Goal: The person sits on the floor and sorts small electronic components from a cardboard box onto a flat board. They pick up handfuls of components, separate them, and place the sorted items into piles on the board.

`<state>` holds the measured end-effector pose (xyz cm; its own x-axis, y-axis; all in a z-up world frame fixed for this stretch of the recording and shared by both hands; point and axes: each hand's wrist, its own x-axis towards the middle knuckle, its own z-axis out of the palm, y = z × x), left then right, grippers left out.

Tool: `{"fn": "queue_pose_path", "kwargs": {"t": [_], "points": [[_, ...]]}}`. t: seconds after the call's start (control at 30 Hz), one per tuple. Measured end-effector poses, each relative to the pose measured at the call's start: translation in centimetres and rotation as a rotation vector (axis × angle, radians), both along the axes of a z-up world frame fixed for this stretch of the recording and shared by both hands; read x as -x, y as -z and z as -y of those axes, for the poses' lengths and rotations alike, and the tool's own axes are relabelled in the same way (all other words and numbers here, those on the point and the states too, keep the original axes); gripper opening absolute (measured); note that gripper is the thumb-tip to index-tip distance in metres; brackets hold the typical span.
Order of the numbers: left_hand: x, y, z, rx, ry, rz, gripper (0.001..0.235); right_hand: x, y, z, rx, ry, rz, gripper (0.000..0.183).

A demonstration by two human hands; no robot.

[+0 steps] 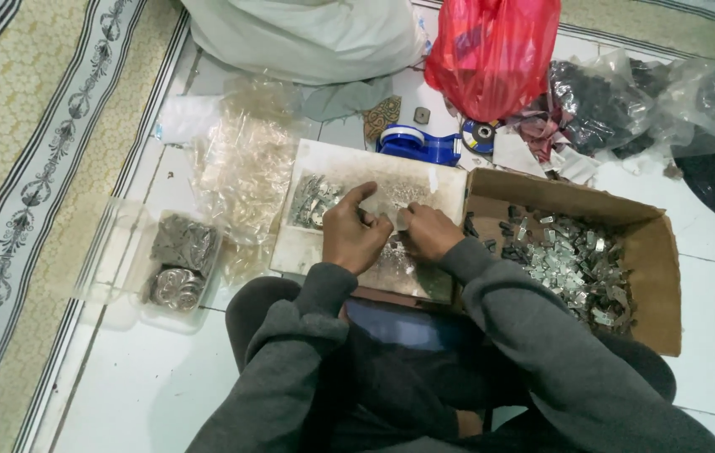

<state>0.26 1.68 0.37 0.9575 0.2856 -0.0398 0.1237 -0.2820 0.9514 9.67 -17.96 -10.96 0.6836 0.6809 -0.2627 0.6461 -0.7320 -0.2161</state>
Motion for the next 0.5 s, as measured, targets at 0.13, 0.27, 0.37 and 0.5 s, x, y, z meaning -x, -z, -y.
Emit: {"fn": "queue_pose_path", "kwargs": {"t": [0.13, 0.27, 0.37, 0.5], "points": [[0.3, -0.7, 0.1, -0.027, 0.001, -0.023, 0.056, 1.1, -0.8, 0.2, -0.04, -0.016, -0.039, 0.085], [0.3, -0.6, 0.1, -0.013, -0.003, -0.012, 0.057, 1.9, -2.4, -0.1, -0.015, 0.009, 0.065, 0.045], [0.5, -0.3, 0.0, -0.019, 0.0, -0.02, 0.058, 3.0, -2.3, -0.1, -0.004, 0.021, 0.153, 0.022], [0.3, 0.0, -0.1, -0.031, -0.007, -0.041, 0.057, 3.8, -0.9, 1.1, -0.105, 0.093, 0.101, 0.025]]}}
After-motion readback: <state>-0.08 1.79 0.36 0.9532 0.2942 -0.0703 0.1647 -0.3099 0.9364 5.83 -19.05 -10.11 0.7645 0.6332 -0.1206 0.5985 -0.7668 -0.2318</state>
